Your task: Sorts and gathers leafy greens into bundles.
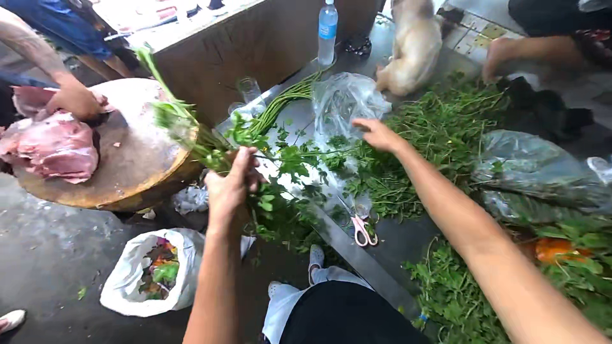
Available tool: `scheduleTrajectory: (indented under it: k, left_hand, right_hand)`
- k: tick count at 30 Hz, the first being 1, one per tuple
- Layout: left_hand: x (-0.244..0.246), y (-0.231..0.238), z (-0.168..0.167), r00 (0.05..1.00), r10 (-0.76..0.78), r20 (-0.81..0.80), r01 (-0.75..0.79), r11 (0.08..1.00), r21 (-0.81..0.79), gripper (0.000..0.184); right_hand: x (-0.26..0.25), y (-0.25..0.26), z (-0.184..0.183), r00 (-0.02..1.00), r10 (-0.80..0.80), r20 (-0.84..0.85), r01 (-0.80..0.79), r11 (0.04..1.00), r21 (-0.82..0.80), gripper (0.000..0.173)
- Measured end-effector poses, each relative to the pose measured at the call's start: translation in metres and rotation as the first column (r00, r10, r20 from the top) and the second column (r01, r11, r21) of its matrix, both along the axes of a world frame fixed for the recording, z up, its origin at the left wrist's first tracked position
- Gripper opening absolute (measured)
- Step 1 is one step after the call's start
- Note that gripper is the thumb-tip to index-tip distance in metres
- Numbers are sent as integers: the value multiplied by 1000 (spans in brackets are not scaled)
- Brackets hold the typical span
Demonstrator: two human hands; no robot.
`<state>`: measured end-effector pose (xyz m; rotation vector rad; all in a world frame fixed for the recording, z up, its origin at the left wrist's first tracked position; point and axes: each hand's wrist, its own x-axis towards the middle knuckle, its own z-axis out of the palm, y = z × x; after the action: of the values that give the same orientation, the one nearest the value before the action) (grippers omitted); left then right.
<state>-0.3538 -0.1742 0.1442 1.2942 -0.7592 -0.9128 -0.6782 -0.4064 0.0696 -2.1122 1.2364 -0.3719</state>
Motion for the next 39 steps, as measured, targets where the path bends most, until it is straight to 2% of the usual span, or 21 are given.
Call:
scheduleTrajectory:
  k: [2,4,7,9,11,13,15,17,18,21,22,24,27,29,32,35,39]
  left_hand:
    - [24,13,12,998,56,38,-54,997,-55,17]
    - [49,24,24,992,104,69,-97,991,-95,16]
    - [70,35,46,986,121,115,-106,986,-125,22]
    - [76,41,56,985,94,142,-76,989,-125,22]
    - [82,42,61,986,50,157,-28,989,-143,20]
    - [83,39,65,987,10,159,19,984,-176,19]
    - [80,39,68,991,-38,132,63,979,-193,19]
    - [76,41,69,993,-66,96,85,975,-206,20]
    - [76,43,69,994,-72,81,88,973,-212,21]
    - [89,54,70,994,-73,83,91,968,-235,27]
    - [97,60,69,995,-57,87,76,969,-236,29]
    - [112,72,60,998,27,52,-17,982,-187,36]
    - [126,78,34,987,148,-62,-150,988,-34,34]
    - [135,75,7,988,129,-84,-123,990,73,30]
    - [136,78,-36,998,39,-49,-28,977,213,25]
    - [125,96,-62,1000,8,-27,2,945,328,20]
    - [132,138,-97,995,-92,40,58,853,519,19]
  right_hand:
    - [-56,-5,-70,974,-144,-177,135,989,-65,50]
    - [-102,8,-109,934,-299,-195,270,949,-162,41]
    - [-131,23,-117,873,-404,-273,364,913,-187,37]
    - [-112,27,-100,880,-416,-229,371,903,-217,36]
    - [-70,38,-72,928,-353,-119,326,924,-198,37]
    - [-20,58,-52,982,-188,19,189,972,-141,40]
    - [36,79,-49,993,4,119,10,993,-119,49]
    - [84,89,-63,980,164,114,-152,983,-102,60]
    - [104,89,-73,970,225,95,-217,972,-87,58]
    - [128,74,-75,946,307,102,-313,948,55,30]
    - [125,65,-65,939,308,151,-325,940,104,28]
    - [103,47,-21,941,264,211,-303,936,179,29]
    - [61,24,71,930,213,300,-231,973,23,23]
    - [45,14,133,898,192,397,-166,981,-100,20]
    - [46,12,216,905,125,406,-32,974,-226,23]
    - [57,10,270,946,37,321,43,971,-237,24]
    - [77,16,298,978,16,210,35,970,-239,18]
